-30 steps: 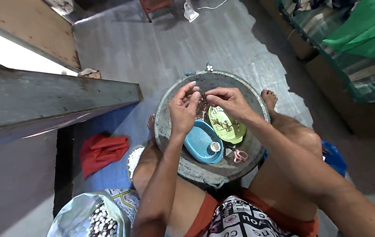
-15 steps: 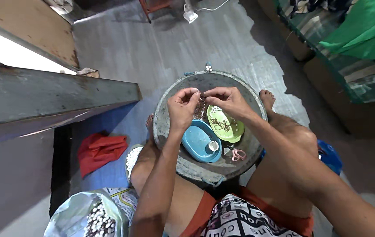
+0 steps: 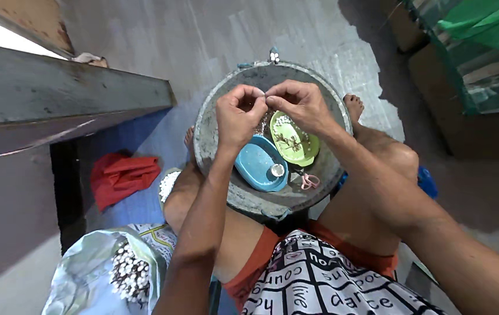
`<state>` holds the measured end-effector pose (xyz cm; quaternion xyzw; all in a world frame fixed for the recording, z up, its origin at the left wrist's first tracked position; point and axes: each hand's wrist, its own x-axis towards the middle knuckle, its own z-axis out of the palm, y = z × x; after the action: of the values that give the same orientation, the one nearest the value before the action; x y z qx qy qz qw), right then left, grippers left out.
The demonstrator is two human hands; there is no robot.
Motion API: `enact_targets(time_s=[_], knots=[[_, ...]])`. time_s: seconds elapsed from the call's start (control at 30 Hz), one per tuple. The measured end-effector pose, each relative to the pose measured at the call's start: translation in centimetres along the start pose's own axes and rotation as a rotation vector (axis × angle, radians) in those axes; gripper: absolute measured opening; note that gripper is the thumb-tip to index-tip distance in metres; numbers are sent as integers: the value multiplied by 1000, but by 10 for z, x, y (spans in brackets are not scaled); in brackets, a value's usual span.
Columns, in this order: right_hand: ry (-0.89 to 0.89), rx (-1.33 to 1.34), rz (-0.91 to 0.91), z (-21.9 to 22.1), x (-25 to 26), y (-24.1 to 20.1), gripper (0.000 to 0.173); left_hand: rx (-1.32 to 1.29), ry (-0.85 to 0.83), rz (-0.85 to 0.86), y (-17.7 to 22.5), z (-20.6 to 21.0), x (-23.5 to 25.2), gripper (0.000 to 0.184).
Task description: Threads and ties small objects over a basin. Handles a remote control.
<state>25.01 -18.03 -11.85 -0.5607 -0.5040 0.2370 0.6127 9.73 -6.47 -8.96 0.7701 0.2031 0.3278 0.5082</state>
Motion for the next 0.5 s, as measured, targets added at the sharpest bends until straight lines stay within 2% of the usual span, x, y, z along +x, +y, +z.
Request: enact_targets(time_s=[0.27,0.4,0.5], knots=[[18,-216,-97,-1,0,-1,16,104,-57,-1,-4,-2,2,7],[19,-443,-148,3,0,4,17,481,-122,77,-4,1,1,11],[25,-594,-156,8,2,8,16,684,-150,71,-6,4,0,13]])
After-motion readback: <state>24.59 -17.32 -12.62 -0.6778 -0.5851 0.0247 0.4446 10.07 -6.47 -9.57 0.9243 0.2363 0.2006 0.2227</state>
